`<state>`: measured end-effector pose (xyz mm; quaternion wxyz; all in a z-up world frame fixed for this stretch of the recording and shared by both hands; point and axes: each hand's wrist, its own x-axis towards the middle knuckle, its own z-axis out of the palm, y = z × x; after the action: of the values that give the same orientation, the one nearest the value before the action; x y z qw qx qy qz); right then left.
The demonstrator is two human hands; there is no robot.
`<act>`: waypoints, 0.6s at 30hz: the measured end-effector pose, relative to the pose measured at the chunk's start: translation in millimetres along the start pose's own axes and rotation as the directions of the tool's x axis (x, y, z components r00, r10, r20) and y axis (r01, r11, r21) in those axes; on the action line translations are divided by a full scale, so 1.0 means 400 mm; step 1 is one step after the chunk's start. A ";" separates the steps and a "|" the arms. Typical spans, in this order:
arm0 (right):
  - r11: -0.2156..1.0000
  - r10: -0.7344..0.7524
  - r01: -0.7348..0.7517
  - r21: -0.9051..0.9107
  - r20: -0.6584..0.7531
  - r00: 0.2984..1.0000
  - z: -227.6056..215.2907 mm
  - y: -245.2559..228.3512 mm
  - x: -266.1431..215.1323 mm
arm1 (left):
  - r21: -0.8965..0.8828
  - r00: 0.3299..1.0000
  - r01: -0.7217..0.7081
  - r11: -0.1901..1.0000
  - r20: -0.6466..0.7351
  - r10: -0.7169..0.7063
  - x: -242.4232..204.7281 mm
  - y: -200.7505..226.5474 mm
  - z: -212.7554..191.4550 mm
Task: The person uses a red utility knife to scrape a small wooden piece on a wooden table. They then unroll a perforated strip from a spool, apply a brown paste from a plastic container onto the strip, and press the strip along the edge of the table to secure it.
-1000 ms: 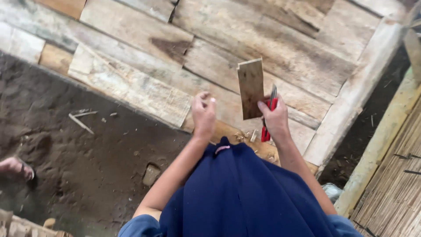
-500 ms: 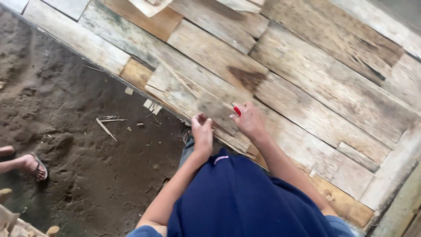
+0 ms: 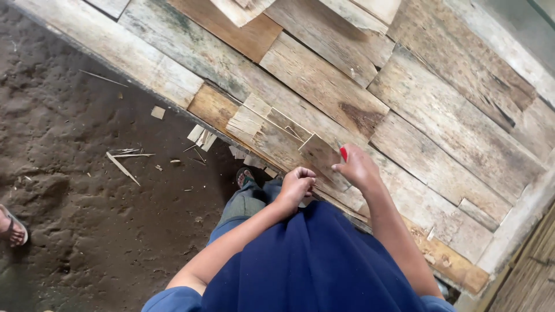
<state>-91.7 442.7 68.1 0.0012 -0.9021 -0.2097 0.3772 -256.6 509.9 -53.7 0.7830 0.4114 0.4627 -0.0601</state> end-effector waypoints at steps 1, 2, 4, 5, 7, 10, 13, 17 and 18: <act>1.000 -0.015 0.015 -0.003 -0.001 1.000 -0.006 0.002 0.003 | -0.005 1.000 -0.009 1.000 -0.012 0.009 -0.002 0.011 -0.015; 0.999 -0.032 0.032 0.020 -0.005 0.999 -0.013 0.008 0.005 | 0.058 1.000 -0.013 0.998 0.008 0.013 -0.006 0.021 -0.026; 0.997 -0.049 0.049 0.064 -0.011 0.999 0.004 0.008 0.003 | 0.143 1.000 -0.019 0.989 0.025 0.016 0.010 0.018 -0.065; 0.996 -0.078 0.078 0.050 -0.015 0.997 0.016 0.010 0.000 | 0.312 0.999 -0.041 0.949 0.040 0.030 0.034 0.004 -0.077; 0.993 -0.108 0.108 0.037 -0.028 0.994 0.045 0.016 -0.004 | 0.474 0.997 -0.073 0.877 0.062 0.050 0.057 -0.002 -0.087; 0.998 -0.065 0.065 -0.002 -0.011 0.998 0.066 0.002 -0.033 | 0.545 1.000 -0.014 0.838 0.016 0.006 0.027 0.027 -0.089; 0.994 -0.041 0.036 -0.102 -0.045 0.998 0.031 -0.050 -0.095 | 0.668 0.999 -0.031 0.743 0.054 -0.006 -0.002 0.059 -0.104; 0.991 -0.011 0.004 -0.137 -0.046 0.999 0.021 -0.065 -0.132 | 0.753 0.990 -0.031 0.657 0.112 -0.082 -0.013 0.058 -0.102; 0.993 -0.017 0.011 -0.117 -0.055 0.998 0.013 -0.067 -0.134 | 0.766 0.987 -0.012 0.643 0.111 -0.114 -0.034 0.076 -0.093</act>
<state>-138.9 445.9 105.2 -0.0429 -0.9093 -0.2376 0.3391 -274.8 551.8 -33.9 0.5667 0.6841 0.3459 -0.3020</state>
